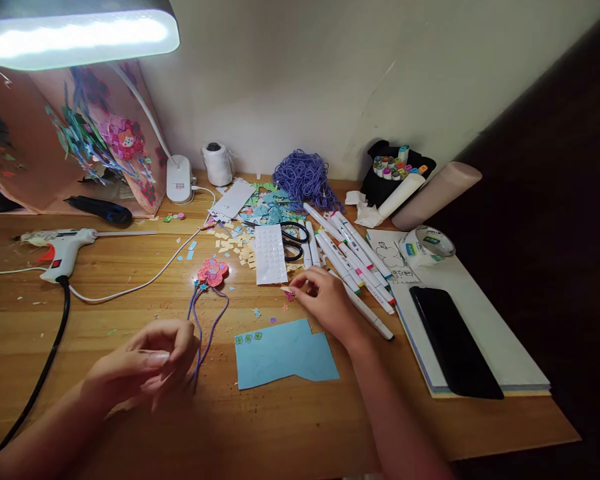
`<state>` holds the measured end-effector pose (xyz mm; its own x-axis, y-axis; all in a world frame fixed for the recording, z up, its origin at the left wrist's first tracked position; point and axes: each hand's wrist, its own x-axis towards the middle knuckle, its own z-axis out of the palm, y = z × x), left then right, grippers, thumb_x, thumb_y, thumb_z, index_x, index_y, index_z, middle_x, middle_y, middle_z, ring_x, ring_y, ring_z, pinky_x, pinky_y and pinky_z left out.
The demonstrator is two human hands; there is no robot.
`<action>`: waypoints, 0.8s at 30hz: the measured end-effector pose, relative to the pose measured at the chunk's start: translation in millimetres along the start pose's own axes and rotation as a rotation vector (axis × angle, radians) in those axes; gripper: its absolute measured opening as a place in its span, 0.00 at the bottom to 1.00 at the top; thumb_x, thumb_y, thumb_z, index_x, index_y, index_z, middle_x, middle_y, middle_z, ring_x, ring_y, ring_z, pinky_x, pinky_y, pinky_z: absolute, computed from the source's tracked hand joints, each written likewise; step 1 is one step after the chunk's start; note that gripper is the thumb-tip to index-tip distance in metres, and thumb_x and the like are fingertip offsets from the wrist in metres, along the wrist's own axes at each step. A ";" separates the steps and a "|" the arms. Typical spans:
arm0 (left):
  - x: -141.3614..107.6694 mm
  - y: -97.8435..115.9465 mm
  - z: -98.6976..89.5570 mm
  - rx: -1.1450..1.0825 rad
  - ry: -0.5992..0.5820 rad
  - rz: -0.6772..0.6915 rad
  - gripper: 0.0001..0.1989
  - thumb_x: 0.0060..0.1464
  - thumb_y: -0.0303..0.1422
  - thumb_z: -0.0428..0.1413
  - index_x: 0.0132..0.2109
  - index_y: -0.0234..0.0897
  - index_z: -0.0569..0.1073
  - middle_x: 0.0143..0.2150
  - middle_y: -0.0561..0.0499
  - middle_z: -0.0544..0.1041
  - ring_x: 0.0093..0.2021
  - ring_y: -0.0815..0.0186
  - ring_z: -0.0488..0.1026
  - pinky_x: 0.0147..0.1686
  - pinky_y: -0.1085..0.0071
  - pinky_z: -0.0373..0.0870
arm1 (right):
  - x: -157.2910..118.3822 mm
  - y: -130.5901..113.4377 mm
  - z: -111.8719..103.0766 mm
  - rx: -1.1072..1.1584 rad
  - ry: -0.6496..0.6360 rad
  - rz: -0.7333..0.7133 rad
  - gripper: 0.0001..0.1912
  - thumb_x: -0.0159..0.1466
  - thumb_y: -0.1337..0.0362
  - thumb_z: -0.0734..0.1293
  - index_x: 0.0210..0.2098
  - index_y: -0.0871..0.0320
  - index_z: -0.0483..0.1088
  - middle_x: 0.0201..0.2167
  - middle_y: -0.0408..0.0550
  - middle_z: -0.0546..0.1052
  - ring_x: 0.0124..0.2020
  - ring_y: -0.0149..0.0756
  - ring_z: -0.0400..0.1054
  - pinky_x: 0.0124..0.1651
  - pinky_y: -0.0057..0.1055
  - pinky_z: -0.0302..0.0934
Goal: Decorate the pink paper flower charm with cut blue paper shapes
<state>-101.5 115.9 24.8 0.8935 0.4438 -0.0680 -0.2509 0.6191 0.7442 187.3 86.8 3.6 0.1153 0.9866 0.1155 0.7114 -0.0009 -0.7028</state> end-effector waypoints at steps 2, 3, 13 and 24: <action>-0.3 -0.2 0.0 -0.027 0.009 0.001 0.10 0.53 0.36 0.58 0.30 0.33 0.69 0.19 0.56 0.67 0.13 0.79 0.58 0.15 0.82 0.52 | -2.3 -3.8 -4.5 0.019 -0.201 -0.064 0.02 0.59 0.65 0.68 0.30 0.54 0.74 0.31 0.43 0.74 0.30 0.32 0.67 0.33 0.29 0.61; -0.6 -0.1 0.0 -0.034 0.010 -0.002 0.11 0.52 0.36 0.58 0.30 0.33 0.69 0.19 0.56 0.67 0.13 0.79 0.58 0.15 0.82 0.52 | -3.2 -5.5 -6.1 0.013 -0.269 -0.086 0.02 0.60 0.65 0.68 0.31 0.54 0.74 0.33 0.43 0.74 0.33 0.33 0.67 0.35 0.30 0.61; 1.6 4.4 2.9 -0.040 -0.056 0.019 0.11 0.54 0.37 0.56 0.30 0.32 0.69 0.19 0.55 0.66 0.12 0.80 0.54 0.11 0.83 0.47 | -4.2 -11.2 -7.7 -0.016 -0.300 -0.041 0.04 0.61 0.67 0.67 0.29 0.56 0.69 0.31 0.42 0.72 0.32 0.32 0.66 0.35 0.30 0.59; -86.5 75.2 11.5 0.947 0.812 -0.001 0.18 0.56 0.46 0.52 0.28 0.37 0.72 0.22 0.54 0.71 0.17 0.73 0.63 0.17 0.79 0.56 | -14.1 -19.6 16.7 0.287 -0.121 0.086 0.11 0.59 0.54 0.68 0.32 0.55 0.70 0.31 0.47 0.76 0.32 0.37 0.70 0.33 0.32 0.63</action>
<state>-193.3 116.6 94.3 0.3213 0.9237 -0.2088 0.4176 0.0597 0.9067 160.2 75.7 4.0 0.0709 0.9972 -0.0253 0.4758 -0.0561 -0.8778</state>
